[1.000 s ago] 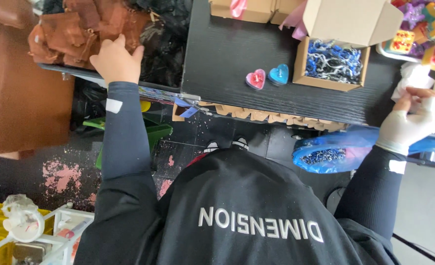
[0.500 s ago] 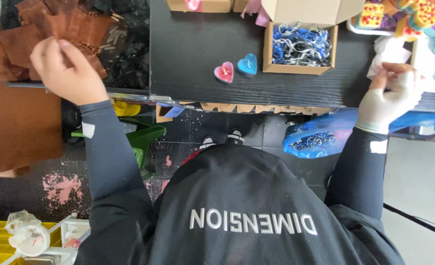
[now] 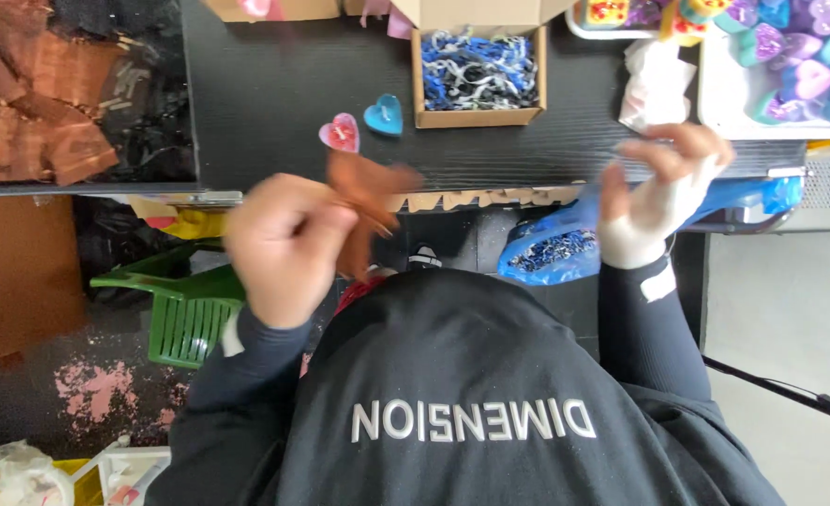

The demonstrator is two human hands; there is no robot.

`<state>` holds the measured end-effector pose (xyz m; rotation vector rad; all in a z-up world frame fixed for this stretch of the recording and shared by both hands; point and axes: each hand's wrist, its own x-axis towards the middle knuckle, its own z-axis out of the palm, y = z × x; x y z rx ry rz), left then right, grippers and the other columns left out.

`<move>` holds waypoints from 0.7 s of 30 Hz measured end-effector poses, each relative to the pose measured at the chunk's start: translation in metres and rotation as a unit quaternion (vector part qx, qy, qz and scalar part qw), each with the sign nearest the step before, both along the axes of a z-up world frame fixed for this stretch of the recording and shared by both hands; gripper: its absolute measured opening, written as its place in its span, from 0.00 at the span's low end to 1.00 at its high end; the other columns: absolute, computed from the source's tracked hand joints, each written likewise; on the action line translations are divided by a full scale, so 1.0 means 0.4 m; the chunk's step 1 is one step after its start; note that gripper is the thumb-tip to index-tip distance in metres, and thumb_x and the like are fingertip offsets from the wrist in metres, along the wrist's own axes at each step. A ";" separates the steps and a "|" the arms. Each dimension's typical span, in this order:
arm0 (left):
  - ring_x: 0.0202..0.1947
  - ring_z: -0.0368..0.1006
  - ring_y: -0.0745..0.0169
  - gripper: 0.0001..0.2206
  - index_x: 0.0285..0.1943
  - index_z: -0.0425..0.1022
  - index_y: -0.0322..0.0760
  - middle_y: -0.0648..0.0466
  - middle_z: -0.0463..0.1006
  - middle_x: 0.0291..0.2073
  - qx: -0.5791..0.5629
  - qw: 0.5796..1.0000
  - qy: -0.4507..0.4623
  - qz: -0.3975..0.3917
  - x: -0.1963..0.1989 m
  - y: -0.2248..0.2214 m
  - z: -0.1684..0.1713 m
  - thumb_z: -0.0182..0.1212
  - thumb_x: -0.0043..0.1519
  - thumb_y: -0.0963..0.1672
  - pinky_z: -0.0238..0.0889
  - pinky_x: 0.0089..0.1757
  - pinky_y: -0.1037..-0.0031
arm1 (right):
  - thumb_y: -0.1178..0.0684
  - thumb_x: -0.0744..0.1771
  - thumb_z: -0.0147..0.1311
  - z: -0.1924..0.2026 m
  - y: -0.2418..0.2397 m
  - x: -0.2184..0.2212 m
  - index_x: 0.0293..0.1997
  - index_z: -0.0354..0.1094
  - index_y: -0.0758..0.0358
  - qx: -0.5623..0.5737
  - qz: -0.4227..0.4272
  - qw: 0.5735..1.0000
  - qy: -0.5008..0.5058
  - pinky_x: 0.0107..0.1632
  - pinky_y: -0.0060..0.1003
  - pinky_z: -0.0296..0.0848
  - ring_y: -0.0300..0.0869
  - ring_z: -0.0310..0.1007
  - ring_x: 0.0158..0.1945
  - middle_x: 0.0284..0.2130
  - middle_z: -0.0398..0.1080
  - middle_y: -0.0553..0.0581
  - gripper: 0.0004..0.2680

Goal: The recorder prepares a gift box by adding decorative filler, several heart-shaped soaps, and a small pouch, then closes and ties the box with a pink ribbon.

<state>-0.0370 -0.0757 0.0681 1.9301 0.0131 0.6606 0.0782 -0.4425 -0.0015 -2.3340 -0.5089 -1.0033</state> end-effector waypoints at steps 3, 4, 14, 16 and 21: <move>0.29 0.73 0.67 0.06 0.39 0.79 0.32 0.54 0.79 0.30 -0.040 0.989 0.056 -0.130 0.019 -0.106 -0.015 0.66 0.66 0.42 0.63 0.33 0.77 | 0.60 0.64 0.60 0.120 0.053 -0.066 0.48 0.68 0.55 -0.045 0.161 0.985 0.036 0.59 0.51 0.63 0.54 0.62 0.56 0.48 0.68 0.57 0.10; 0.29 0.74 0.67 0.07 0.40 0.80 0.31 0.54 0.79 0.30 -0.051 0.984 0.070 -0.159 0.021 -0.138 -0.023 0.66 0.66 0.43 0.64 0.33 0.77 | 0.56 0.65 0.62 0.156 0.069 -0.076 0.50 0.68 0.55 -0.040 0.253 0.964 0.072 0.57 0.51 0.65 0.53 0.66 0.53 0.47 0.69 0.57 0.10; 0.27 0.72 0.68 0.11 0.39 0.79 0.31 0.55 0.78 0.28 -0.134 0.927 0.170 -0.307 0.054 -0.207 -0.052 0.63 0.67 0.46 0.64 0.32 0.77 | 0.45 0.66 0.59 0.147 0.124 -0.100 0.61 0.63 0.56 0.126 0.478 0.818 0.294 0.54 0.36 0.75 0.47 0.75 0.54 0.50 0.70 0.57 0.18; 0.27 0.72 0.68 0.11 0.38 0.78 0.31 0.54 0.77 0.27 -0.125 0.926 0.173 -0.313 0.060 -0.195 -0.056 0.62 0.68 0.46 0.64 0.32 0.77 | 0.46 0.64 0.61 0.181 0.148 -0.099 0.57 0.64 0.55 0.111 0.458 0.839 0.272 0.55 0.38 0.75 0.48 0.74 0.53 0.50 0.68 0.58 0.17; 0.24 0.72 0.68 0.13 0.36 0.77 0.32 0.54 0.76 0.24 -0.093 0.914 0.207 -0.336 0.078 -0.164 -0.045 0.59 0.68 0.47 0.63 0.30 0.76 | 0.52 0.62 0.70 0.233 0.204 -0.103 0.45 0.69 0.57 0.039 0.387 0.894 0.223 0.50 0.39 0.75 0.48 0.74 0.49 0.47 0.67 0.58 0.13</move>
